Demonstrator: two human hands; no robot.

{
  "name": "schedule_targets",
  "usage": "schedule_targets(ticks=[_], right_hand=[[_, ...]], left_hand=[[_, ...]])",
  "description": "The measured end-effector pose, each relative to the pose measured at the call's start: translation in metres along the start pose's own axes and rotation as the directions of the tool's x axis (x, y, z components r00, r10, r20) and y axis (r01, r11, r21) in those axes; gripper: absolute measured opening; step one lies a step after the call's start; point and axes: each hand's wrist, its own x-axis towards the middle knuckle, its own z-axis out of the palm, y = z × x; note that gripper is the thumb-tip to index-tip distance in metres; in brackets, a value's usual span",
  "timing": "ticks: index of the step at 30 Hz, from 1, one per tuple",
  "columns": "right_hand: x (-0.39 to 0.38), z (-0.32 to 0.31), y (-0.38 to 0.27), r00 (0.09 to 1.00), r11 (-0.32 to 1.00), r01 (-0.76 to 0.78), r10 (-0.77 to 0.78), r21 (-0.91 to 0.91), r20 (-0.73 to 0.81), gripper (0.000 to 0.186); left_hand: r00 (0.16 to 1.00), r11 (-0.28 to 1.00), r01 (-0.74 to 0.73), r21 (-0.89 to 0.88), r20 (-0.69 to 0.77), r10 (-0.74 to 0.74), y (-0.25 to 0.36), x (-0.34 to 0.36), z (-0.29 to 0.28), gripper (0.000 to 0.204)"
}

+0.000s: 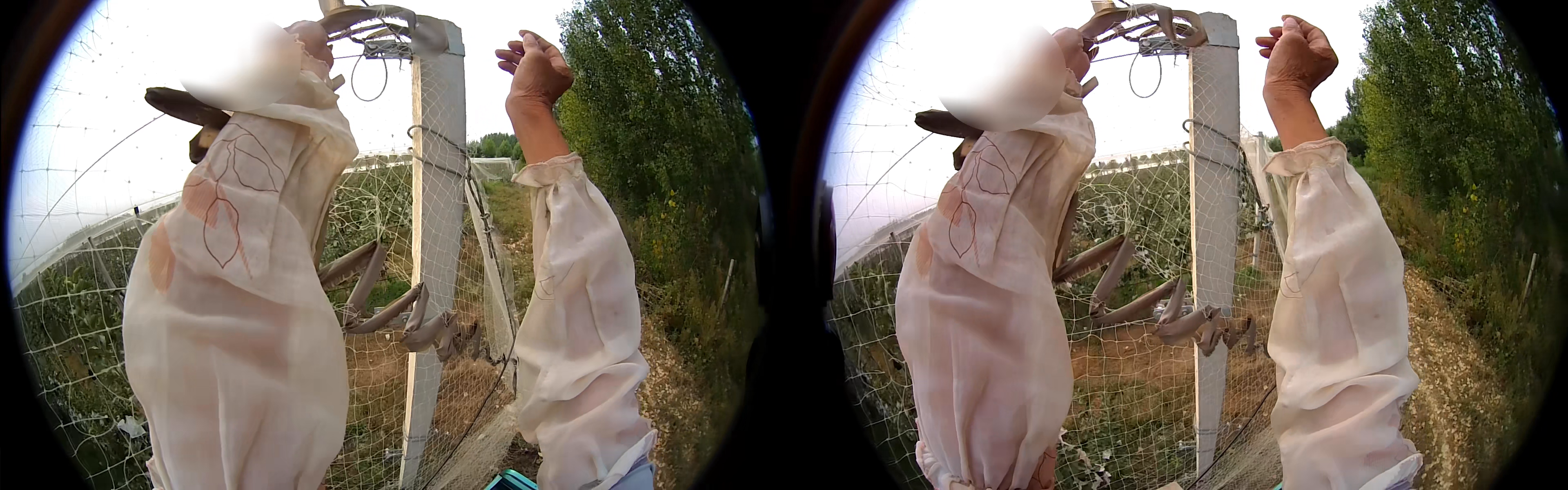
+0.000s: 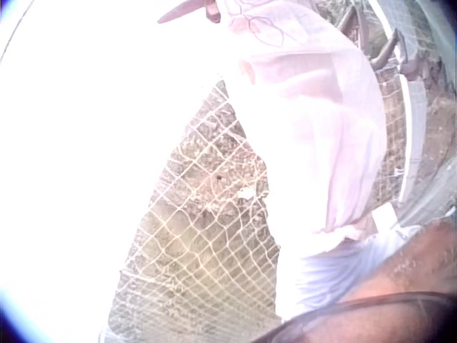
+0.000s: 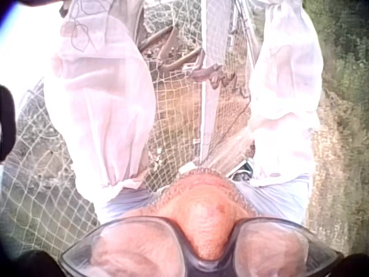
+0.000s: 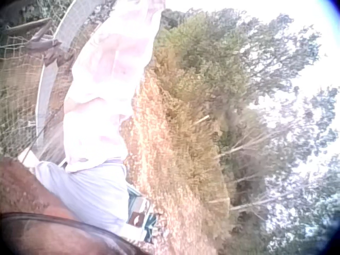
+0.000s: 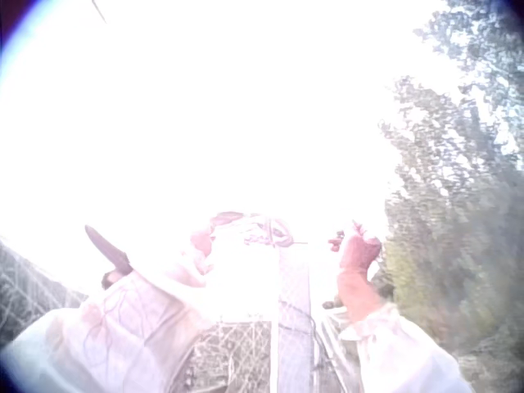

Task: The person secures a metal zigzag tensioner to a fence post using a strap and wire. They repeatedly wrap and tighten the strap around the post and tensioner, adjusting the wire to hold the assembly in place.

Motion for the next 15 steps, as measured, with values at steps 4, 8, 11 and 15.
schedule_targets(ticks=[4,8,11,15], right_hand=[[-0.035,-0.083,0.062,0.933,0.742,-0.36,0.29,-0.566,-0.213,0.022],[-0.096,-0.144,0.106,0.919,0.467,-0.056,0.37,-0.882,0.137,0.031],[-0.126,-0.175,0.136,0.908,0.553,-0.069,0.379,-0.83,0.177,0.031],[-0.143,-0.174,0.137,0.833,0.485,0.028,0.472,-0.874,0.289,0.04]], left_hand=[[0.999,0.996,0.051,-0.068,-0.007,-0.052,0.006,-0.001,0.006,0.016],[1.0,0.998,0.03,-0.051,-0.003,-0.031,0.005,-0.005,0.011,0.016],[1.0,0.999,0.006,-0.045,0.007,-0.006,0.007,-0.003,0.016,0.015],[1.0,0.999,0.017,0.041,0.013,-0.017,0.001,-0.008,0.004,0.015]])
